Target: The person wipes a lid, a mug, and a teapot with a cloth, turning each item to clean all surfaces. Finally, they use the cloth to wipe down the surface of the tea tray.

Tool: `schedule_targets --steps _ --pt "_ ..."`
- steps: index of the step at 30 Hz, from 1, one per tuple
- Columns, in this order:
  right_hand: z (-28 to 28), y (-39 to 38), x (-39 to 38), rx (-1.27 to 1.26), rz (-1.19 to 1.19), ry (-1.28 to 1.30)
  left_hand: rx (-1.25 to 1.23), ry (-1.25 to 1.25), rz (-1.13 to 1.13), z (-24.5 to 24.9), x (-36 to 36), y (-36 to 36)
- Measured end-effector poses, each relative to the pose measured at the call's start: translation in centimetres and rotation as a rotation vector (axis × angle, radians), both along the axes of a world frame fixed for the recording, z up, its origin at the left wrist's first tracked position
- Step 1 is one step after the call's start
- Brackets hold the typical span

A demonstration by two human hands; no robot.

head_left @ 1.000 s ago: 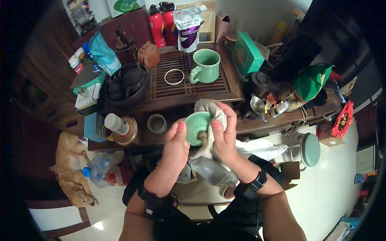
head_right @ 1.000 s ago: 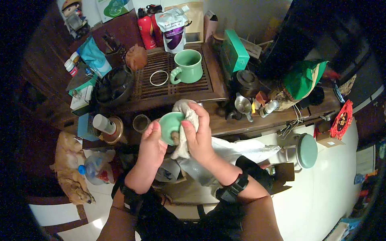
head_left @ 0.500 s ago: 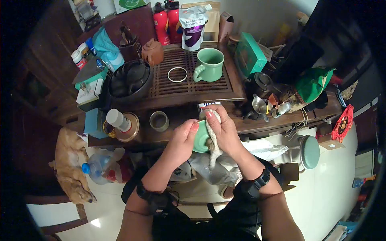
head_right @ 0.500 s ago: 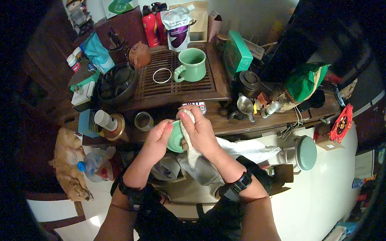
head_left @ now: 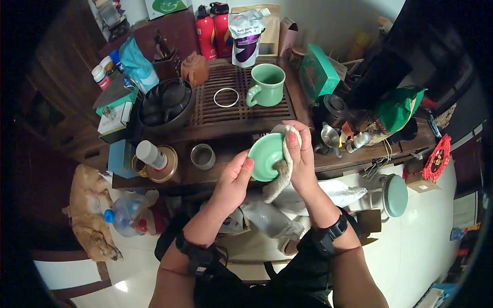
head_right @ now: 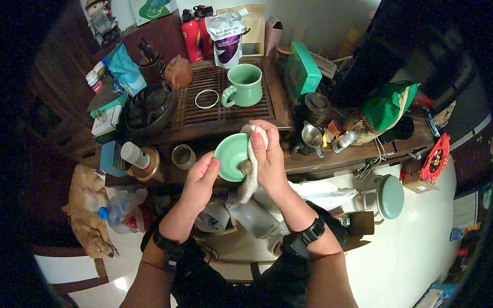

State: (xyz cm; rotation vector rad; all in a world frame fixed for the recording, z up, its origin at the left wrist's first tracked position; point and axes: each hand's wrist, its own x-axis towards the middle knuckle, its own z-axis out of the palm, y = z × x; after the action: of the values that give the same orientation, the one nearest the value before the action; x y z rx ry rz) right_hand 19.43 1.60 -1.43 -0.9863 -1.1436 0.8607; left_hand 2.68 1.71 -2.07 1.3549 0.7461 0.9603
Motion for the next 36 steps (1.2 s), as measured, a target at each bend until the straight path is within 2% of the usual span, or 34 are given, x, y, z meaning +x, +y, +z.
schedule_targets --steps 3,7,10,11,12,13,14,15,18,23,25,28,29,30,32,33,34,35,36 --pt "0.5 -0.4 0.4 0.024 0.015 -0.253 0.095 0.119 -0.001 0.5 -0.4 0.3" --pt "2.0 -1.2 -0.1 0.052 0.136 -0.838 0.352 0.441 -0.092 0.5 -1.0 0.2" --pt "0.3 -0.8 -0.5 -0.068 0.089 -0.683 0.244 0.489 -0.06 -0.3 -0.8 0.1" --pt "0.6 -0.8 -0.5 -0.107 0.058 -0.491 0.038 0.228 -0.06 -2.2 -0.5 0.3" --pt "0.4 -0.3 -0.6 -0.061 -0.019 -0.312 -0.066 0.122 -0.035 -1.7 -0.2 -0.3" --pt "0.5 0.1 -0.4 -0.126 -0.006 -0.045 -0.167 0.014 -0.01 -0.7 0.2 -1.1" --pt "0.8 0.3 -0.2 -0.186 0.005 0.221 -0.191 -0.11 -0.004 -0.7 0.6 -1.3" --pt "1.3 0.5 -0.1 -0.212 -0.049 0.361 -0.213 -0.234 -0.002 -0.8 1.1 -1.6" --pt "1.0 0.5 -0.3 -0.155 -0.09 0.303 -0.095 -0.228 0.024 -1.1 1.2 -1.4" --pt "0.7 0.0 0.5 -0.021 -0.039 -0.191 0.026 0.027 -0.002 -0.3 0.0 -0.5" --pt "1.4 -0.5 0.5 0.002 -0.022 -0.441 0.039 0.09 -0.022 -0.3 -0.2 -0.1" --pt "1.7 -1.3 -0.1 0.074 0.092 -0.873 0.156 0.332 -0.091 -0.4 -0.6 0.1" --pt "1.1 -1.3 -0.2 0.046 0.08 -0.851 0.152 0.425 -0.115 -0.6 -0.9 0.3" --pt "0.1 -1.2 -0.2 0.017 0.07 -0.827 0.071 0.318 -0.087 -1.2 -0.7 0.3" --pt "-1.3 -0.1 0.0 0.011 -0.032 -0.442 -0.091 0.105 -0.024 -2.4 0.1 -0.3" --pt "-1.6 0.4 0.0 0.01 -0.08 -0.251 -0.09 -0.004 0.027 -2.0 0.7 -0.8" --pt "0.3 0.1 -0.6 -0.14 -0.043 0.174 -0.088 -0.114 0.077 -1.3 1.4 -1.5" --pt "0.2 0.3 0.1 -0.166 0.028 0.343 -0.085 -0.225 0.125 -0.9 1.7 -1.9" --pt "0.4 0.4 0.8 -0.192 0.098 0.512 -0.041 -0.187 0.112 -1.1 1.6 -2.1"
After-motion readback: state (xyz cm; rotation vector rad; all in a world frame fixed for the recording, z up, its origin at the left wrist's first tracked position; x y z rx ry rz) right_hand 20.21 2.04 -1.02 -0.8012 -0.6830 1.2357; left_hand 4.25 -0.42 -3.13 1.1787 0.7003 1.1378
